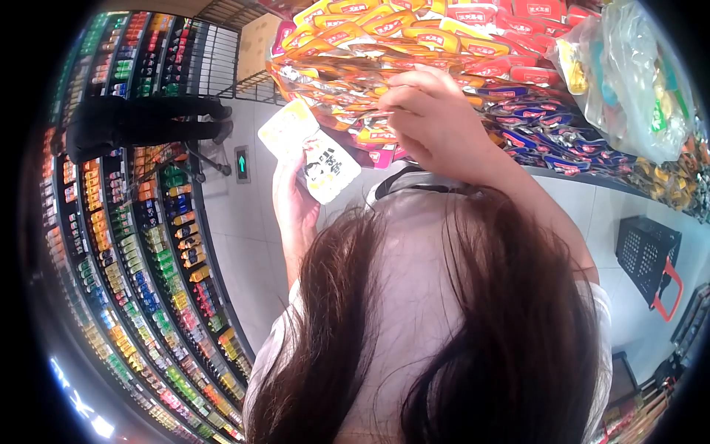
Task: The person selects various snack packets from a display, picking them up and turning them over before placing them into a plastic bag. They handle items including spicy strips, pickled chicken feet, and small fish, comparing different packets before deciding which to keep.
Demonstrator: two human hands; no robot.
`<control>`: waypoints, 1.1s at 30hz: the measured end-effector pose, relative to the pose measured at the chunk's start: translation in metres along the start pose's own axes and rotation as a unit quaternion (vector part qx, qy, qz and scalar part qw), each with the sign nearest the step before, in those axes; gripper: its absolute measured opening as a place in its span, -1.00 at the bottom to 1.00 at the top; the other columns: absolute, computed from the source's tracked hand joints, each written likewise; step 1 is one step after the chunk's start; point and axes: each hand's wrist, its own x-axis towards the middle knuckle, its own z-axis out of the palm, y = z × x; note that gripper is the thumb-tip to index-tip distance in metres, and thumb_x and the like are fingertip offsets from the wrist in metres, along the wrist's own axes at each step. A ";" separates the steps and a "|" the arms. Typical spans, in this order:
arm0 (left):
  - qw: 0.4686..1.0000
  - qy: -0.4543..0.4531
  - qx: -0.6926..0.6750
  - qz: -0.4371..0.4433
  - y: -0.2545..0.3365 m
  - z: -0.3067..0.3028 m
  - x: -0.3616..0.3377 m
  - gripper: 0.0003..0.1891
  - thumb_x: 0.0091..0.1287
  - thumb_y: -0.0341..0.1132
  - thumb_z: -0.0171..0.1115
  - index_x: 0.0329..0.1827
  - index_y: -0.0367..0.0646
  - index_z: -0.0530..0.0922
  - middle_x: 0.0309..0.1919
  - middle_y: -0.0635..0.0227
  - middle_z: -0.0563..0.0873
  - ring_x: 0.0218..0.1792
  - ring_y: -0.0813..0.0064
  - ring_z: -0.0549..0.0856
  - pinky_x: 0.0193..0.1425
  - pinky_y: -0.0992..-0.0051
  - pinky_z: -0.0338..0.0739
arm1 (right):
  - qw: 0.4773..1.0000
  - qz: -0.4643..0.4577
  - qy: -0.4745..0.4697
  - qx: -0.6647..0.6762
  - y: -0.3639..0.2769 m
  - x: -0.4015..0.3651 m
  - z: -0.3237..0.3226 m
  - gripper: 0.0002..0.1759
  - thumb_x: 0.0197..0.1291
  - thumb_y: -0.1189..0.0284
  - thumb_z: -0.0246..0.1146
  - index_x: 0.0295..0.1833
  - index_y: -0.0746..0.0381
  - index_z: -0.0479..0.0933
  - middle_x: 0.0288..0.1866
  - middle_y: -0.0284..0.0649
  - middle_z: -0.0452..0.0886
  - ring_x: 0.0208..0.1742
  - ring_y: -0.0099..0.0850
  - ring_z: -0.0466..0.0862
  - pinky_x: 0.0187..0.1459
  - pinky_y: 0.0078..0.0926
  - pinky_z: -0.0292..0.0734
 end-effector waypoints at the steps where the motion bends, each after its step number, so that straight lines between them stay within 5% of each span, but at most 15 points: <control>1: 1.000 -0.004 0.004 0.002 0.000 0.001 0.000 -0.64 0.32 -0.40 0.08 0.15 -0.33 0.35 -0.04 0.20 0.59 -0.08 0.47 0.64 -0.02 0.43 0.58 | 1.000 -0.001 0.001 0.000 0.000 0.001 -0.001 -0.86 -0.06 0.56 0.25 -0.33 0.22 0.47 -0.04 -0.31 0.51 0.13 -0.23 0.45 0.16 -0.12 0.32; 5: 0.999 0.000 0.010 0.033 -0.002 0.006 0.001 -0.61 0.32 -0.41 0.07 0.19 -0.31 0.31 -0.02 0.20 0.58 -0.06 0.48 0.62 0.00 0.43 0.56 | 0.991 0.020 0.107 0.077 -0.005 0.007 -0.010 -0.86 0.00 0.61 0.22 -0.27 0.25 0.49 -0.23 -0.27 0.56 -0.16 -0.26 0.57 -0.06 -0.34 0.44; 7: 0.999 -0.001 0.019 0.046 -0.003 0.007 0.001 -0.58 0.32 -0.42 0.08 0.22 -0.31 0.28 -0.01 0.20 0.57 -0.04 0.48 0.61 0.02 0.45 0.54 | 0.939 0.172 0.182 0.235 -0.011 0.004 -0.013 -0.88 0.06 0.60 0.23 -0.24 0.28 0.50 -0.28 -0.23 0.58 -0.23 -0.36 0.59 -0.17 -0.47 0.47; 9: 0.998 -0.015 0.030 0.048 -0.001 0.011 -0.001 -0.58 0.31 -0.43 0.09 0.22 -0.31 0.29 0.00 0.20 0.57 -0.04 0.49 0.60 0.04 0.47 0.52 | 0.922 0.188 0.231 0.248 -0.006 0.008 -0.016 -0.90 0.16 0.52 0.21 -0.23 0.32 0.50 -0.31 -0.22 0.58 -0.29 -0.49 0.58 -0.24 -0.58 0.46; 11: 0.998 -0.029 0.040 0.047 -0.001 0.017 -0.003 -0.59 0.31 -0.43 0.09 0.21 -0.31 0.30 0.00 0.21 0.57 -0.04 0.50 0.60 0.05 0.48 0.51 | 0.917 0.223 0.134 0.303 0.000 0.017 -0.028 -0.84 0.20 0.44 0.18 -0.24 0.33 0.50 -0.32 -0.26 0.57 -0.29 -0.54 0.55 -0.22 -0.61 0.43; 17: 0.993 -0.082 0.077 0.025 -0.007 0.043 -0.007 -0.62 0.33 -0.41 0.09 0.19 -0.32 0.33 0.03 0.21 0.56 0.00 0.52 0.58 0.08 0.48 0.49 | 0.880 0.273 0.127 0.367 0.004 0.030 -0.020 -0.79 0.22 0.36 0.16 -0.25 0.32 0.51 -0.33 -0.36 0.56 -0.27 -0.67 0.50 -0.20 -0.66 0.41; 19: 0.995 -0.081 0.064 0.012 -0.006 0.056 -0.011 -0.60 0.34 -0.39 0.08 0.21 -0.32 0.30 0.03 0.20 0.56 0.02 0.50 0.57 0.10 0.46 0.48 | 0.795 0.342 0.075 0.496 0.005 0.032 -0.019 -0.79 0.22 0.37 0.17 -0.25 0.33 0.51 -0.34 -0.35 0.57 -0.26 -0.66 0.52 -0.20 -0.65 0.42; 20: 0.995 -0.099 0.023 -0.020 -0.004 0.061 -0.013 -0.59 0.35 -0.37 0.07 0.21 -0.32 0.29 0.03 0.20 0.56 0.01 0.49 0.57 0.11 0.46 0.48 | 0.839 0.306 0.084 0.442 0.010 0.030 -0.011 -0.82 0.21 0.40 0.16 -0.25 0.32 0.52 -0.34 -0.34 0.58 -0.26 -0.65 0.53 -0.20 -0.64 0.44; 24: 0.987 -0.154 0.036 -0.026 -0.013 0.060 -0.015 -0.54 0.29 -0.40 0.16 0.21 -0.32 0.28 0.04 0.19 0.54 0.03 0.47 0.56 0.13 0.44 0.46 | 0.852 0.298 0.019 0.429 0.012 0.024 -0.004 -0.85 0.26 0.46 0.15 -0.14 0.33 0.47 -0.27 -0.38 0.54 -0.20 -0.69 0.51 -0.15 -0.71 0.43; 27: 0.984 -0.160 0.075 -0.023 -0.017 0.058 -0.015 -0.49 0.21 -0.46 0.24 0.20 -0.31 0.27 0.05 0.19 0.53 0.05 0.47 0.55 0.13 0.44 0.46 | 0.857 0.265 0.086 0.432 0.006 0.024 0.001 -0.82 0.25 0.47 0.14 -0.08 0.32 0.44 -0.24 -0.37 0.54 -0.19 -0.66 0.52 -0.13 -0.69 0.43; 28: 0.986 -0.148 0.075 -0.003 -0.020 0.056 -0.014 -0.49 0.22 -0.45 0.24 0.21 -0.31 0.27 0.05 0.19 0.53 0.04 0.47 0.55 0.13 0.44 0.46 | 0.791 0.328 0.106 0.505 0.000 0.024 -0.003 -0.78 0.24 0.46 0.15 -0.03 0.30 0.42 -0.22 -0.36 0.54 -0.20 -0.66 0.52 -0.14 -0.70 0.43; 33: 0.993 -0.096 0.060 0.033 -0.021 0.056 -0.010 -0.49 0.23 -0.45 0.22 0.22 -0.32 0.26 0.05 0.18 0.53 0.04 0.46 0.55 0.13 0.44 0.47 | 0.786 0.395 0.068 0.471 0.000 0.007 -0.003 -0.80 0.18 0.42 0.23 -0.16 0.32 0.48 -0.33 -0.32 0.57 -0.39 -0.68 0.51 -0.36 -0.71 0.44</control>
